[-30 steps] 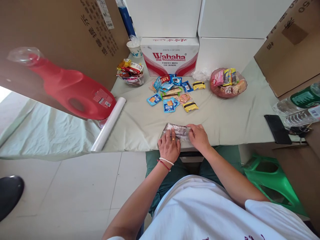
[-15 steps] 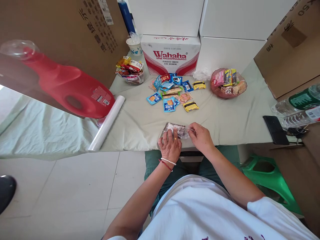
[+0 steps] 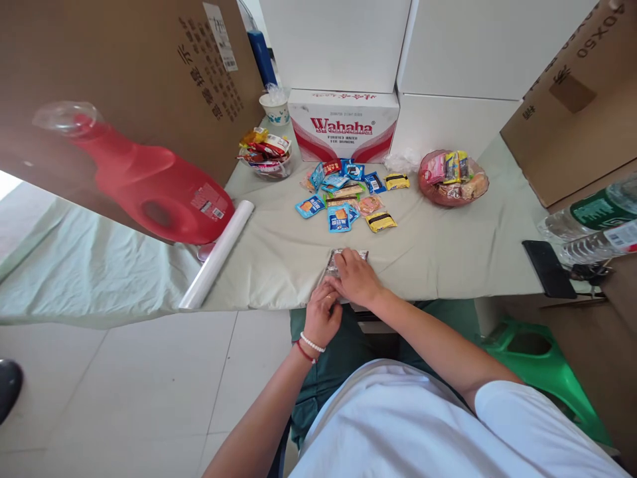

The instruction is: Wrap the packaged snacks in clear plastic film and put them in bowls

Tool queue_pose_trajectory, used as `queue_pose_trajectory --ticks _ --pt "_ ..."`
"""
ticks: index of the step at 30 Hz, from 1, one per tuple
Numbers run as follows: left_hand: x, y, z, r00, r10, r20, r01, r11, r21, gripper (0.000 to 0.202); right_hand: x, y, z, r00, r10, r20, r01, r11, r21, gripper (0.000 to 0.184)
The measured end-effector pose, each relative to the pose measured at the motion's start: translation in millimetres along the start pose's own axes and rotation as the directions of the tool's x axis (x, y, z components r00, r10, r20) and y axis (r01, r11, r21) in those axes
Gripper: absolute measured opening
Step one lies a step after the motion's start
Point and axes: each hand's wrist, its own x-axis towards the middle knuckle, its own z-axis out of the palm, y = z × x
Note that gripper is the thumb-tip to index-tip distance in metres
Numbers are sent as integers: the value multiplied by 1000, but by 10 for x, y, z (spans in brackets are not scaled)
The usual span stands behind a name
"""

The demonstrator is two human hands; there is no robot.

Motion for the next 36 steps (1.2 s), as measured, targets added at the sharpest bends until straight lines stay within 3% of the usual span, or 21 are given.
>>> queue_pose_trajectory --ticks 4,11,14,16,18,20,22,24,25,27,30,32,34,36 --pt "-146 61 -124 997 -55 -59 48 992 -116 32 -38 50 26 998 -56 -1 56 997 -53 51" --pt "-181 219 -264 961 -250 -117 220 950 -223 27 225 36 -63 994 17 107 -5 994 -108 23" --pt "-154 250 -329 934 -339 -118 296 914 -277 23 221 131 -175 997 60 47 -61 998 23 23" --pt "-91 284 -347 899 -423 -115 366 868 -335 19 144 257 -273 992 111 -56 -93 960 263 19" --pt "24 325 -327 849 -519 -105 436 797 -418 19 25 397 -352 975 188 -122 -79 795 601 21" --pt "179 364 -264 802 -596 -37 484 685 -544 37 -111 509 -380 965 258 -50 -82 476 875 34" --pt "344 394 -161 779 -615 124 524 531 -665 54 -238 567 -350 959 269 95 -145 172 974 47" --pt "481 416 -26 772 -569 285 565 406 -718 59 -345 575 -282 948 261 181 -196 31 980 53" --pt "531 426 49 771 -546 327 576 379 -724 59 -393 567 -244 945 269 185 -197 18 980 53" --pt "590 451 204 783 -531 325 567 393 -724 57 -487 543 -180 942 303 144 -174 73 982 52" --pt "618 513 393 803 -529 274 552 488 -677 53 -631 543 -133 930 365 43 -154 280 948 49" --pt "634 539 428 830 -484 277 544 592 -595 49 -716 621 -148 926 376 19 -174 381 908 47" --pt "665 494 354 879 -407 248 477 749 -461 42 -766 822 -218 924 383 9 -182 417 891 45" --pt "693 333 185 941 -318 118 338 908 -248 35 -765 1181 -370 899 437 -43 -172 441 881 45"
